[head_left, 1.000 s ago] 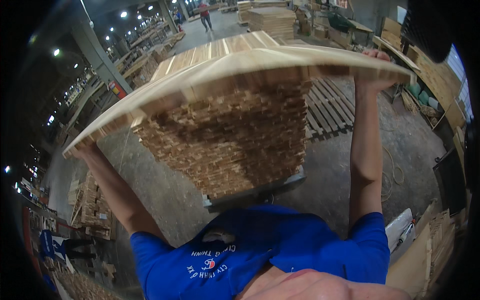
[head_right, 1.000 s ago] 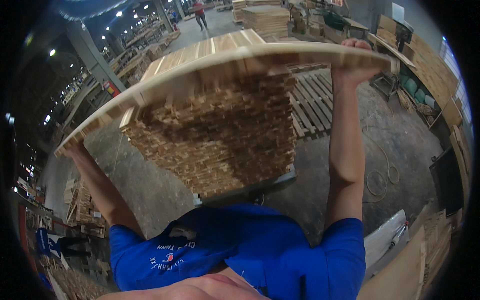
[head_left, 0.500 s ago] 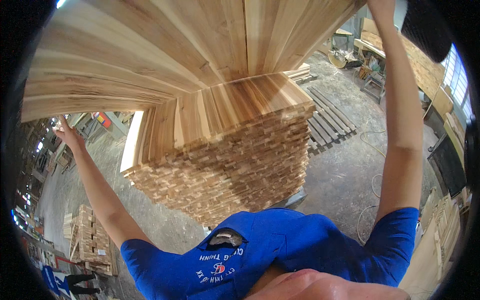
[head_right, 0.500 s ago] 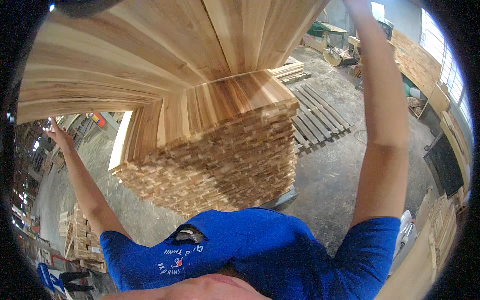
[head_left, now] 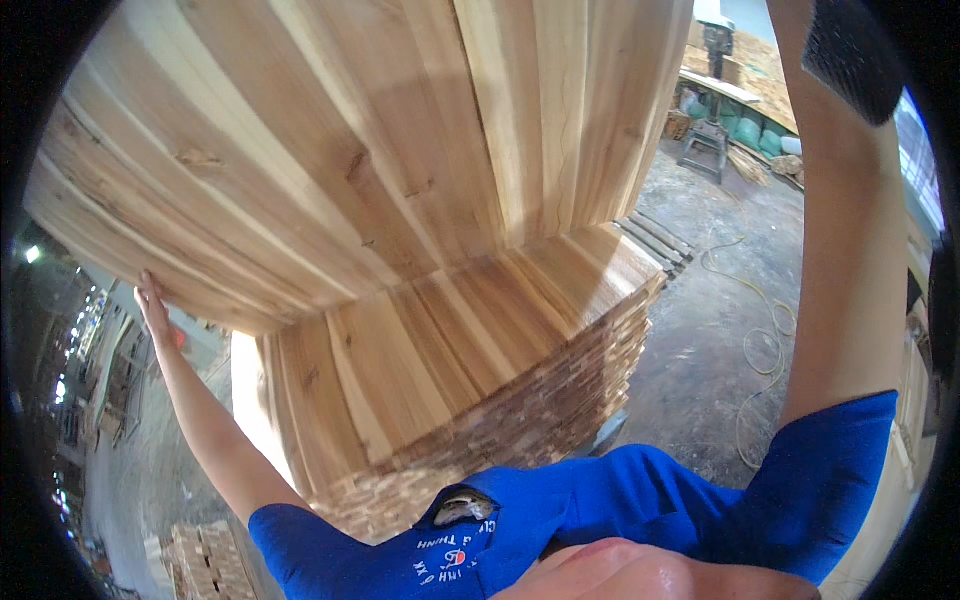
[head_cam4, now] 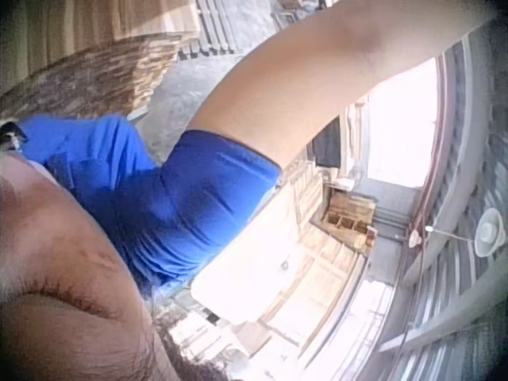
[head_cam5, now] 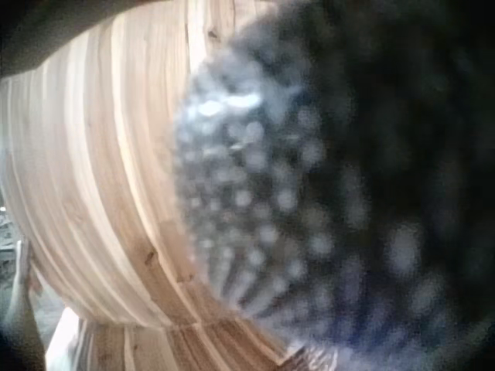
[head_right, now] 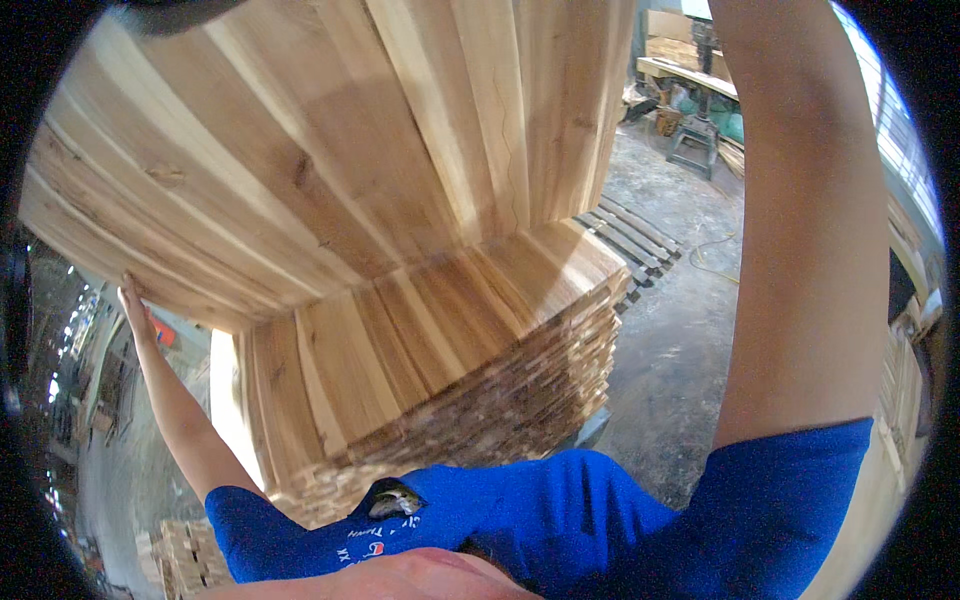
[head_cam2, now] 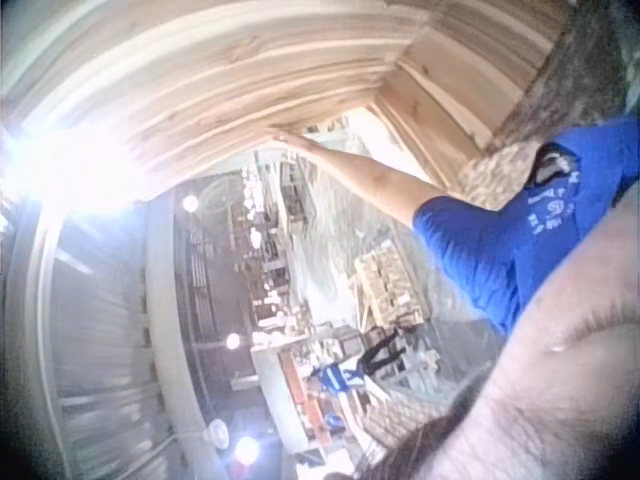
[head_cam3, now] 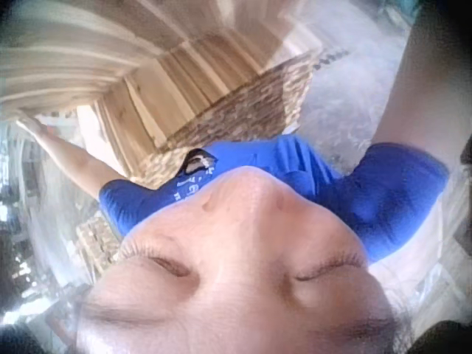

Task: The person uses a pneumatic drill to drive screws into wooden pallets, securing the slats to the frame. They repeatedly pick screws from a nearby container, align them with pre-drilled holes, and fasten them. The person also lifts and repositions pallets to access different sides for assembly.

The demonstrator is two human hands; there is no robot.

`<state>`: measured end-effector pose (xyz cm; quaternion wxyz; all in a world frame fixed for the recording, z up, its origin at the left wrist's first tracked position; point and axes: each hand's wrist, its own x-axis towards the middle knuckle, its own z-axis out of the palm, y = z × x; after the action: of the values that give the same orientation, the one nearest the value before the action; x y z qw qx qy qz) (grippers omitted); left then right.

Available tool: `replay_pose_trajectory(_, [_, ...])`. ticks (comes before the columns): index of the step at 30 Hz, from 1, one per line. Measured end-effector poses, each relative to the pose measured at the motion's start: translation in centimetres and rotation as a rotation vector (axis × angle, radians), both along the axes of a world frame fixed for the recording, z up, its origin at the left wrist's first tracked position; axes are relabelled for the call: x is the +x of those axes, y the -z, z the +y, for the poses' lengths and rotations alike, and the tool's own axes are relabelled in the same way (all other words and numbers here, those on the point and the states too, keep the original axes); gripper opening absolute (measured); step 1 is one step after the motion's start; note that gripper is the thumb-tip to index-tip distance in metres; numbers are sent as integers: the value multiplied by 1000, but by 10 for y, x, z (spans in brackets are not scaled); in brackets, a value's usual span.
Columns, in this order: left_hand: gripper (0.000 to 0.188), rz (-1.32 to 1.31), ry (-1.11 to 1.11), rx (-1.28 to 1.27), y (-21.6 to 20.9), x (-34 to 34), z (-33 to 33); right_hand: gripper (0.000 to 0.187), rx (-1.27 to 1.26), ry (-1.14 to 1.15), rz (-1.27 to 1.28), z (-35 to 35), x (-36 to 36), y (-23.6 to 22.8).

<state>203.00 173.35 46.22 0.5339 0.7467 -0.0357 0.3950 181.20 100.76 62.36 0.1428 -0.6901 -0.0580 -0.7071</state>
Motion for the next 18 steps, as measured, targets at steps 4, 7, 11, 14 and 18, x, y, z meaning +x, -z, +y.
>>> replay_pose_trajectory(4, [71,-219,394,-287,16,46,7,45,170,-78,240,-35,52,47])
replay_pose_trajectory(7, [67,-157,407,-481,55,82,-17,46,345,-169,437,-75,75,106])
replay_pose_trajectory(11, [63,163,307,-459,71,76,-18,46,619,-587,484,-78,112,223])
replay_pose_trajectory(14, [62,-11,487,-462,83,68,-39,47,759,-796,367,-31,144,262])
replay_pose_trajectory(18, [71,-15,492,-487,88,46,-85,50,766,-835,146,-47,123,252])
